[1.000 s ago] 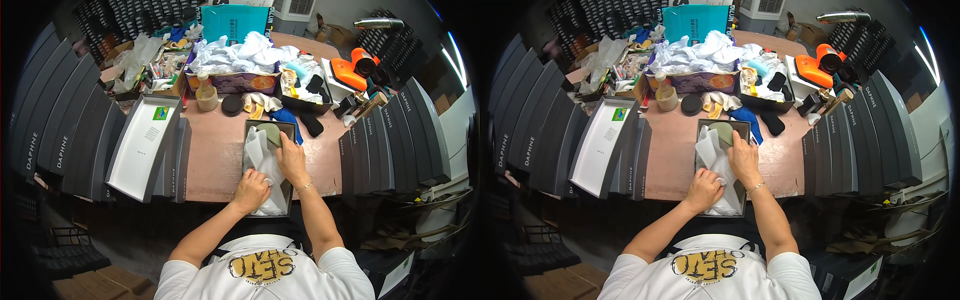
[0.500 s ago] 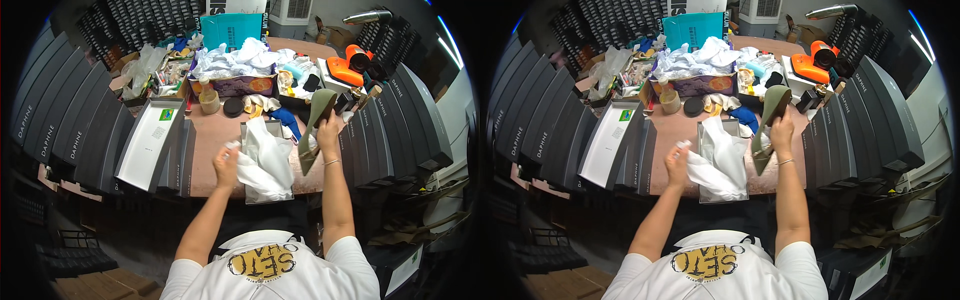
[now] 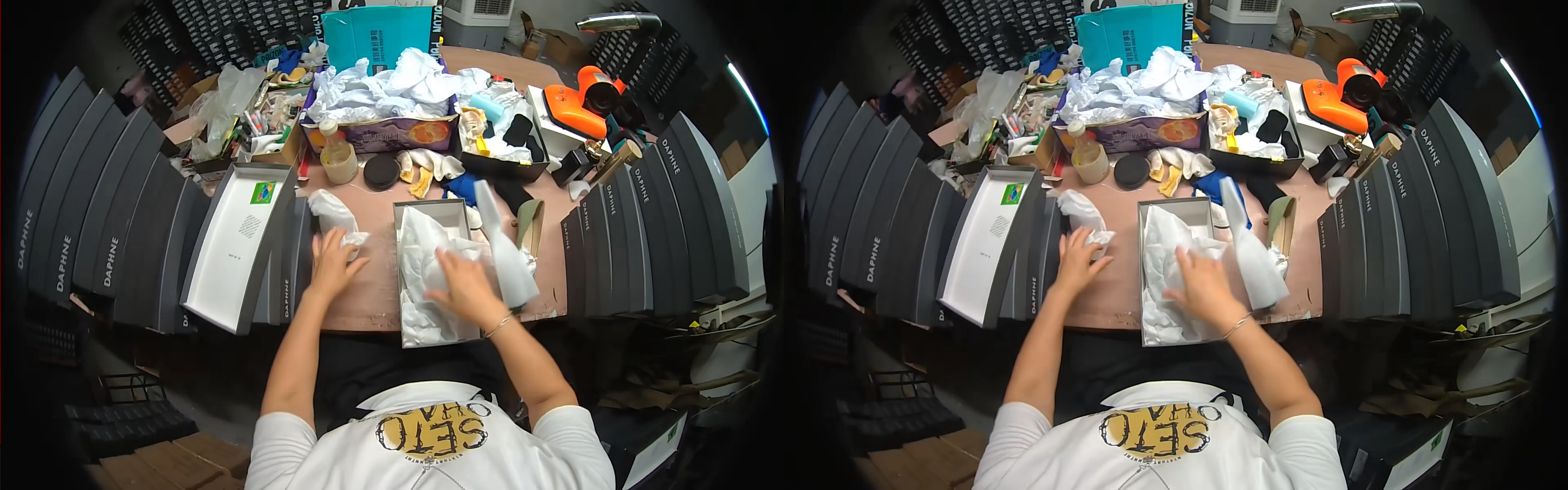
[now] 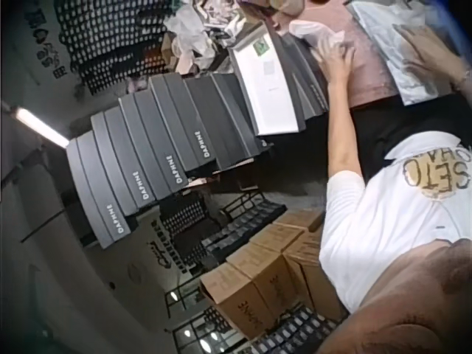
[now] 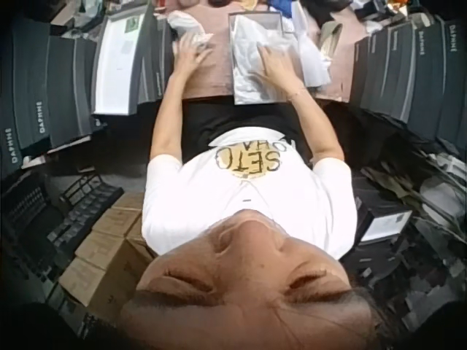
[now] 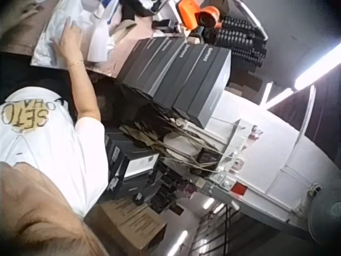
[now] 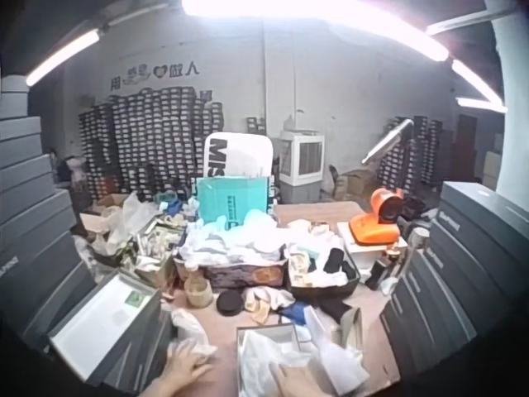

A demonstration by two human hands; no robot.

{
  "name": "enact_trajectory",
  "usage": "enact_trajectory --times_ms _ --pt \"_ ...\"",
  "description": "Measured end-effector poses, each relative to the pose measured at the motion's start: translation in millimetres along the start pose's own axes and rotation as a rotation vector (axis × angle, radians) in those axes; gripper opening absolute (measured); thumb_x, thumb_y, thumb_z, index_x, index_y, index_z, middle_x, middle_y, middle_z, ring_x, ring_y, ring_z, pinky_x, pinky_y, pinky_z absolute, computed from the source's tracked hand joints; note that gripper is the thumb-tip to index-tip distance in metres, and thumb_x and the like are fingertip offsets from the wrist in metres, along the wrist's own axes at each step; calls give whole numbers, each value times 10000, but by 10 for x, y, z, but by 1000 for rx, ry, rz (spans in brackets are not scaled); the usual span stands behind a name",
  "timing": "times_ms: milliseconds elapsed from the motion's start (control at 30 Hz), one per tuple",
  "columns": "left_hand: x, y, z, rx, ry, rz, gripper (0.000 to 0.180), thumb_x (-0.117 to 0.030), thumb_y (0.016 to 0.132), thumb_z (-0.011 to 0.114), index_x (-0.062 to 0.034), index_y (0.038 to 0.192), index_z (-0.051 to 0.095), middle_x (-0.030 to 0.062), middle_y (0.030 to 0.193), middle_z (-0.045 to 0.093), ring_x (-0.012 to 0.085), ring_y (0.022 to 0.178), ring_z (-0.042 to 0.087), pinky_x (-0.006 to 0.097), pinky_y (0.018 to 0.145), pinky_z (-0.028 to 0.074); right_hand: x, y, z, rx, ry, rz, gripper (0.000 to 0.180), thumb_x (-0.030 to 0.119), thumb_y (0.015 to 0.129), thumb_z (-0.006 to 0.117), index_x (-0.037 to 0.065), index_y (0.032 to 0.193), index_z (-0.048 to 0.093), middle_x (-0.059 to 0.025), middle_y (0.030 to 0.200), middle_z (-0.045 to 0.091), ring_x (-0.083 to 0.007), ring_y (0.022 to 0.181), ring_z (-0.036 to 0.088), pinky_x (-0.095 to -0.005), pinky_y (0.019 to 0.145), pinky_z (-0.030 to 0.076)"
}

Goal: Inspecting and packing high-heeled shoes into boxes with tissue paper and foam.

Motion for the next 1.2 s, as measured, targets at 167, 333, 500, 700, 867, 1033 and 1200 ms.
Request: enact_trajectory --times_ms 167,333,500,700,867,1033,1200 --pt "-551 -281 -67 -153 -593 -274 252 -251 789 779 -33 817 656 161 1235 569 328 1206 500 442 947 437 162 -178 730 85 351 244 525 261 812 686 -31 1214 519 -196 891 647 -371 821 637 -446 720 495" --pt "-695 -108 -95 -154 -1215 -352 894 -415 840 743 -19 1482 263 208 1465 357 315 1336 402 432 1040 408 341 142 -66 74 685 158 234 139 814 631 2 991 562 -188 805 596 -370 714 610 -403 645 494" --pt "-620 81 -287 -238 -1924 -749 603 -335 847 690 -38 1318 460 105 1220 585 240 1137 580 407 974 476 578 388 -534 -81 490 -244 174 43 836 661 8 1001 617 -134 905 617 -234 721 626 -340 684 509" --pt "-462 -244 -538 -616 -1895 -887 669 -565 884 507 -64 1327 491 113 1315 540 298 1208 529 447 1022 440 119 -191 -380 41 1182 232 305 88 879 687 -2 1158 603 -82 1027 655 -142 899 648 -276 805 521" --pt "-644 -595 -657 -689 -1849 -790 632 -559 930 438 -96 1360 459 108 1365 490 309 1265 478 463 1050 404 650 -511 128 266 1595 492 552 279 934 641 42 1386 432 -57 1146 604 -164 1013 574 -301 885 481" --pt "-512 -755 -765 -605 -1738 -783 587 -522 948 432 -84 1335 481 99 1325 527 287 1226 510 433 1030 422 590 -532 2 -100 930 134 284 228 959 570 -35 1012 665 -179 968 662 -260 805 618 -305 745 498" --pt "-459 -663 -484 -504 -1884 -894 552 -486 958 439 -67 1308 522 89 1301 565 263 1190 545 399 1014 440 402 -427 -218 101 1159 247 171 145 939 615 -17 891 639 -31 724 562 -90 683 496 -250 617 422"
Point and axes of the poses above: each hand's wrist, its own y-axis towards the middle knuckle, its own z-axis out of the palm, x = y × z, the point moved 3 cm from there along y, towards the middle knuckle
